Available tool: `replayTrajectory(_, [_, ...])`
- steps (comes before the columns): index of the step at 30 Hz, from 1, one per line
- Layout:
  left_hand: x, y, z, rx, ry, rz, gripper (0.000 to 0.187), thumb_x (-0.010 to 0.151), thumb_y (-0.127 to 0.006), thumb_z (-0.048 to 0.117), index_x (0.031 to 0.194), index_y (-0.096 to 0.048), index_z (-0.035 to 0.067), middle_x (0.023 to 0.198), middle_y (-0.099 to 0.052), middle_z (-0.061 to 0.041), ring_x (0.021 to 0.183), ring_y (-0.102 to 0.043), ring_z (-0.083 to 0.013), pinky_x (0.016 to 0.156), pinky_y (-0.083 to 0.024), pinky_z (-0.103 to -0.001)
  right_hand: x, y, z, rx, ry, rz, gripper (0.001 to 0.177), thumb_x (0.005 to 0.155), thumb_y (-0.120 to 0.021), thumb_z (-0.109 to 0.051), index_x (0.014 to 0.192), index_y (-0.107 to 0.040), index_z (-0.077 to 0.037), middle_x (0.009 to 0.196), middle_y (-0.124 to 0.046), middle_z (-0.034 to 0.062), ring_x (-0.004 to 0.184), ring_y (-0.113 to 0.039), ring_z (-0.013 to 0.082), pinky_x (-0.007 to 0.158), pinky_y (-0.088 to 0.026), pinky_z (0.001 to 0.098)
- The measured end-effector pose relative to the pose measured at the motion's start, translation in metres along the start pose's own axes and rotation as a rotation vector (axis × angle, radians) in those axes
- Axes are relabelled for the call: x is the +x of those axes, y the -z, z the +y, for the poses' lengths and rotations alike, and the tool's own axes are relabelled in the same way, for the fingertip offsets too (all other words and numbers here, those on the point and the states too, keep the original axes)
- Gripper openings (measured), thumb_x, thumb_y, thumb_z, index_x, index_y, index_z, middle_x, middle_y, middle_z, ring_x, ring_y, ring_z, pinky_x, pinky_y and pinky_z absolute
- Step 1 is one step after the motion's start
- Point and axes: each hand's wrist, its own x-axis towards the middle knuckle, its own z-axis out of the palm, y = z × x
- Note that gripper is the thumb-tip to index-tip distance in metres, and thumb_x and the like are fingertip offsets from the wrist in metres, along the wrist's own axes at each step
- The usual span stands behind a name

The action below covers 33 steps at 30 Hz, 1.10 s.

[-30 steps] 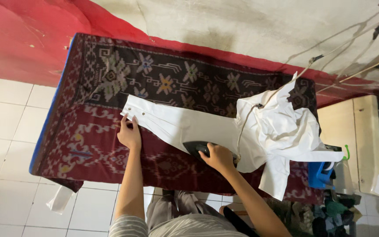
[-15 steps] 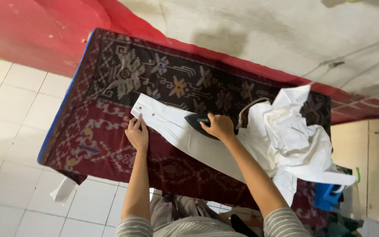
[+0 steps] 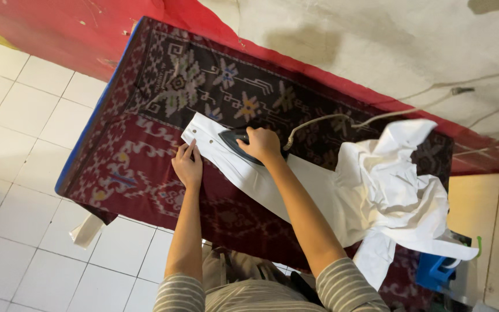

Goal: The person irons a white long-sleeved shirt by hand, pressing the iron onto the collar, cuffs, and sleeves before folding parts of the garment.

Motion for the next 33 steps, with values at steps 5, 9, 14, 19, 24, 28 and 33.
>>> replayTrajectory(5, [0.002,0.002,0.000,0.027,-0.004,-0.043,0.021,0.101,-0.068,0.019,0.119,-0.078,0.017,0.110,-0.070,-0.002,0.087,-0.063,-0.0215,0.087,-0.043,-0.038,-0.060,0.010,0.043,0.013,0.032,0.118,0.041,0.083,-0.076,-0.048,0.079,-0.071,-0.008,0.060,-0.067,0.0109,0.054,-0.067,0.0285,0.050,-0.053,0.0415])
replayTrajectory(9, [-0.002,0.003,0.001,0.027,-0.008,-0.041,0.022,0.101,-0.068,0.019,0.120,-0.078,0.017,0.111,-0.069,-0.002,0.092,-0.064,-0.0207,0.091,-0.043,-0.037,-0.127,0.020,0.093,-0.026,-0.028,0.136,0.042,0.082,-0.076,-0.049,0.084,-0.073,-0.007,0.056,-0.065,0.0105,0.048,-0.064,0.0274,0.046,-0.051,0.0397])
replayTrajectory(14, [-0.001,0.003,0.003,0.029,0.009,-0.053,0.023,0.101,-0.067,0.019,0.121,-0.078,0.016,0.110,-0.069,-0.002,0.093,-0.064,-0.0200,0.093,-0.043,-0.038,-0.153,0.019,0.106,-0.081,-0.032,0.074,0.045,0.087,-0.074,-0.051,0.083,-0.071,-0.006,0.052,-0.059,0.0084,0.044,-0.058,0.0249,0.046,-0.049,0.0383])
replayTrajectory(19, [0.000,0.003,0.003,0.005,-0.003,-0.056,0.027,0.101,-0.064,0.017,0.127,-0.072,0.016,0.116,-0.067,-0.005,0.096,-0.064,-0.0241,0.092,-0.043,-0.040,-0.100,0.000,0.058,-0.045,0.088,0.132,0.043,0.085,-0.074,-0.047,0.087,-0.072,-0.005,0.052,-0.060,0.0085,0.041,-0.057,0.0246,0.040,-0.048,0.0385])
replayTrajectory(24, [0.000,0.002,0.002,-0.053,0.000,-0.036,0.034,0.104,-0.059,0.014,0.137,-0.066,0.014,0.126,-0.064,-0.009,0.103,-0.062,-0.0283,0.091,-0.044,-0.039,-0.029,-0.015,-0.002,-0.027,0.099,0.162,0.042,0.086,-0.074,-0.047,0.077,-0.069,-0.006,0.057,-0.064,0.0096,0.047,-0.062,0.0255,0.045,-0.050,0.0393])
replayTrajectory(28, [-0.002,0.003,0.000,-0.038,0.001,-0.008,0.035,0.106,-0.059,0.017,0.140,-0.064,0.012,0.130,-0.063,-0.010,0.105,-0.062,-0.0283,0.091,-0.045,-0.039,-0.003,-0.013,-0.016,-0.014,0.025,0.014,0.043,0.087,-0.074,-0.047,0.077,-0.068,-0.006,0.057,-0.066,0.0105,0.048,-0.064,0.0265,0.046,-0.051,0.0393])
replayTrajectory(33, [0.002,0.004,0.002,-0.022,0.021,-0.019,0.040,0.100,-0.068,0.026,0.137,-0.064,0.011,0.129,-0.063,-0.010,0.094,-0.063,-0.0265,0.089,-0.045,-0.039,-0.036,-0.010,0.004,-0.019,0.001,0.042,0.043,0.086,-0.074,-0.049,0.077,-0.069,-0.007,0.058,-0.065,0.0091,0.047,-0.064,0.0245,0.043,-0.050,0.0382])
